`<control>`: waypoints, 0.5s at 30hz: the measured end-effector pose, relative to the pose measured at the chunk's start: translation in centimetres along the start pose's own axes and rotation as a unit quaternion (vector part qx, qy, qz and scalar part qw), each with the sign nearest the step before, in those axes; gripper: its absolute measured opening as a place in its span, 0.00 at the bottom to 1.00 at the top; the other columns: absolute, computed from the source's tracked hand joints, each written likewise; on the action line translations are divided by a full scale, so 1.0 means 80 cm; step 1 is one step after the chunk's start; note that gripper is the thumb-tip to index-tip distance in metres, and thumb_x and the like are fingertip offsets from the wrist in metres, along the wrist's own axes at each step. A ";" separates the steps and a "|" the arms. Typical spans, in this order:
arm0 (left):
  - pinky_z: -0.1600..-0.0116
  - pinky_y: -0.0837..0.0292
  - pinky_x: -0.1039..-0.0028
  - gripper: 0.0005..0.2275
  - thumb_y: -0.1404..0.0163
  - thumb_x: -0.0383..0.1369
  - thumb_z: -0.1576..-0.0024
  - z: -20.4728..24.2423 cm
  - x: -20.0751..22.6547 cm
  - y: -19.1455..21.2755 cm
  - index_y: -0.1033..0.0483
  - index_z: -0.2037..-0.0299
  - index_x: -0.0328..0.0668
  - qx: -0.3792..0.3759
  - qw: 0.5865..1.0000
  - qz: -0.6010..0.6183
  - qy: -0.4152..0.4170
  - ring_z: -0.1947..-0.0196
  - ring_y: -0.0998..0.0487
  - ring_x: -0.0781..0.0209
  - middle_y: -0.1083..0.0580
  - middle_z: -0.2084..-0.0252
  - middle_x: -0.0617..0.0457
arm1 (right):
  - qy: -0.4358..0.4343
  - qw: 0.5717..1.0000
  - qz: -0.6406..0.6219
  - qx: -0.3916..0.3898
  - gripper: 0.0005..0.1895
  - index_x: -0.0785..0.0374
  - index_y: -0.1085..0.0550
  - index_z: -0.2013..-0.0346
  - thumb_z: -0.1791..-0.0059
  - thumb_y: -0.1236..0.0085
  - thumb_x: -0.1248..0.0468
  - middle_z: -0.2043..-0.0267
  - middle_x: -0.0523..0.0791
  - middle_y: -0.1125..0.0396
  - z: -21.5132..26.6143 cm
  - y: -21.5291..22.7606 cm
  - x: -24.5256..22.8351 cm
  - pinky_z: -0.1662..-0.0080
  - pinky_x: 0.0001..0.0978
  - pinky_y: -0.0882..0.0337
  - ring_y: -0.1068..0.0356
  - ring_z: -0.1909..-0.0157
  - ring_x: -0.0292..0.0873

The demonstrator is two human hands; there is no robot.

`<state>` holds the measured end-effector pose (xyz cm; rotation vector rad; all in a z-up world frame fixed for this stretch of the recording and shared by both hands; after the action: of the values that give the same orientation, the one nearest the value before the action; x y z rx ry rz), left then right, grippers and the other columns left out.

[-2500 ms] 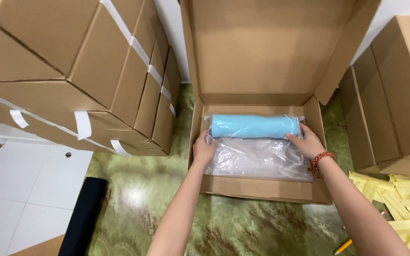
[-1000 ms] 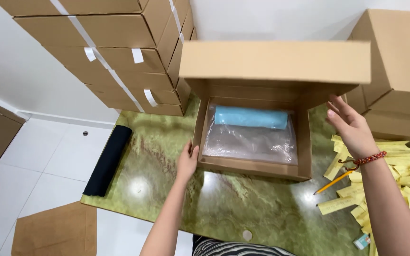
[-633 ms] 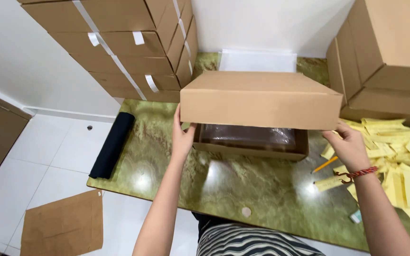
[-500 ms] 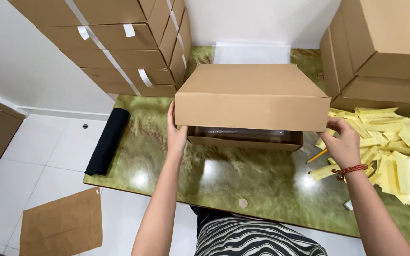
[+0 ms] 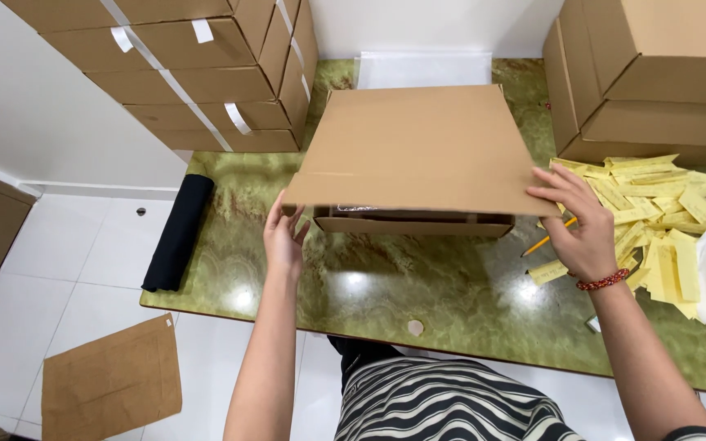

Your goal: The person wraps a light blue cylindrical item in bubble wrap, places it into a cardboard box, closes the box, and ties a white ribbon around it in a bow. The workspace includes stacks of boxes and yellow packing strips.

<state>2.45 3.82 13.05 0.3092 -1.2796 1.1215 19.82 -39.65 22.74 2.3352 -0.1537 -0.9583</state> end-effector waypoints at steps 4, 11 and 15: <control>0.45 0.26 0.66 0.21 0.61 0.23 0.33 0.005 0.000 0.004 0.24 0.34 0.55 0.026 0.998 0.003 0.051 0.39 0.22 0.58 0.23 0.34 0.53 | -0.036 0.999 0.013 -0.027 0.16 0.59 0.19 0.52 0.48 0.51 0.74 0.35 0.50 0.27 0.021 -0.022 0.051 0.23 0.62 0.39 0.35 0.26 0.53; 0.37 0.34 0.58 0.18 0.49 0.35 0.36 -0.039 -0.048 0.026 0.23 0.35 0.58 -0.023 0.991 -0.119 0.047 0.41 0.22 0.58 0.20 0.38 0.58 | -0.217 0.970 -0.032 -0.107 0.19 0.53 0.16 0.54 0.55 0.43 0.73 0.23 0.44 0.36 0.059 -0.051 0.092 0.29 0.58 0.39 0.41 0.24 0.61; 0.35 0.36 0.51 0.19 0.46 0.37 0.34 -0.049 -0.053 0.026 0.25 0.32 0.53 -0.041 0.989 -0.133 0.044 0.38 0.27 0.52 0.26 0.32 0.50 | -0.345 0.905 -0.137 -0.206 0.25 0.65 0.22 0.44 0.57 0.36 0.74 0.14 0.61 0.62 0.038 -0.035 0.039 0.29 0.71 0.46 0.59 0.21 0.78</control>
<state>3.62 5.59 7.31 0.3539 -1.1654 0.8453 19.74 -39.87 17.63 1.5750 0.0966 -1.7436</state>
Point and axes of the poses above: each hand's wrist, its own z-axis away from the middle knuckle, its own y-axis out of the back of the hand, x = y × z, the point moved 2 cm from there along -z, towards the middle knuckle
